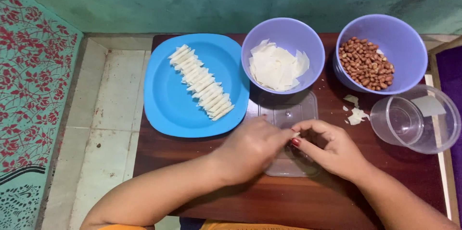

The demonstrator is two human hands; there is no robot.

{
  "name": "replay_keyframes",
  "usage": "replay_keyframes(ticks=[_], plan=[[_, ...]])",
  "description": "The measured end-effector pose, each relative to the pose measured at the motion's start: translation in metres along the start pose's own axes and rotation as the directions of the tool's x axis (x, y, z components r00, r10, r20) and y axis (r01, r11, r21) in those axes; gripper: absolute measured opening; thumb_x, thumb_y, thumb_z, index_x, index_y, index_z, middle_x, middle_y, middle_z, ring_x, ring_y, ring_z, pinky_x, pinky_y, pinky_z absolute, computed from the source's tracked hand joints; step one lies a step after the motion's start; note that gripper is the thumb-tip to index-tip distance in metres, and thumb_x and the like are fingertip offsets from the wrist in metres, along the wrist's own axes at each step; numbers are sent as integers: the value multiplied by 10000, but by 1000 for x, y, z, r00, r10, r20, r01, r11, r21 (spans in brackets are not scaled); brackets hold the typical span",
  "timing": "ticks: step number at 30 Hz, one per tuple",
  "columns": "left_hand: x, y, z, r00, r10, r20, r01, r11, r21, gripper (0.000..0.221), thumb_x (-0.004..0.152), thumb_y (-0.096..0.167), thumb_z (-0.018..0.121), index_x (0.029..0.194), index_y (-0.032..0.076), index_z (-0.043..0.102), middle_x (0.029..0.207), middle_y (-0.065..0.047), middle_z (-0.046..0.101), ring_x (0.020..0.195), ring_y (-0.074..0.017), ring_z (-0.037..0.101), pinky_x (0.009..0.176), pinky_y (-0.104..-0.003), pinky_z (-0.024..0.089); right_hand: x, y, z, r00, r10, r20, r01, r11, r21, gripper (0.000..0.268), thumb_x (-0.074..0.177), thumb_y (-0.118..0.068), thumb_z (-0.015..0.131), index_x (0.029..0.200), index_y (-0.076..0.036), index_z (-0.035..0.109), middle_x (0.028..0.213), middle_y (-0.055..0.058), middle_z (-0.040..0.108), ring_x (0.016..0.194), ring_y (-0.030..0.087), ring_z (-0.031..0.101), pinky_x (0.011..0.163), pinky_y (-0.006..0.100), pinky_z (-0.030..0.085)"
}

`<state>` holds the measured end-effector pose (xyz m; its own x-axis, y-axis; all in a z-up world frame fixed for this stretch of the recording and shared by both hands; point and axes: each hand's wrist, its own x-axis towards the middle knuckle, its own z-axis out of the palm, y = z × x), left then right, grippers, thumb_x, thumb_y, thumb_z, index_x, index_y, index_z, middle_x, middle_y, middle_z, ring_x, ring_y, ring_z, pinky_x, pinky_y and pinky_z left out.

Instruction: Assembling peanut rolls by placing a peanut on a small wrapper and rolling it up manually.

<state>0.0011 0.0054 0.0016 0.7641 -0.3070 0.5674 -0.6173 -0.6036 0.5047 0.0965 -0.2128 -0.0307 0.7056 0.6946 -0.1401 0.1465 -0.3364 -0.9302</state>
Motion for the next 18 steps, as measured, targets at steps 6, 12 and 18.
replay_keyframes(ticks=[6,12,18], plan=[[-12,-70,-97,799,-597,-68,595,770,230,227,853,122,664,1020,127,818,940,-53,812,798,-225,736,693,-372,532,2,-12,-8,999,-1,-48,2,1000,18,219,886,-123,718,1087,-60,779,1029,26,810,932,100,733,863,225,564],[-28,-114,-134,463,-875,-145,876,426,225,115,851,197,777,943,183,846,974,33,818,952,-146,745,837,-303,558,6,-6,-7,991,-134,-23,132,988,-75,201,867,-121,722,1050,-73,789,1041,45,809,964,134,758,912,265,568],[-24,-117,-132,444,-891,-97,886,420,195,123,864,154,766,960,155,843,998,2,816,979,-171,742,858,-310,579,9,-7,-7,981,-191,-14,188,976,-107,181,868,-135,725,1025,-71,789,1019,53,807,930,136,767,873,254,582]])
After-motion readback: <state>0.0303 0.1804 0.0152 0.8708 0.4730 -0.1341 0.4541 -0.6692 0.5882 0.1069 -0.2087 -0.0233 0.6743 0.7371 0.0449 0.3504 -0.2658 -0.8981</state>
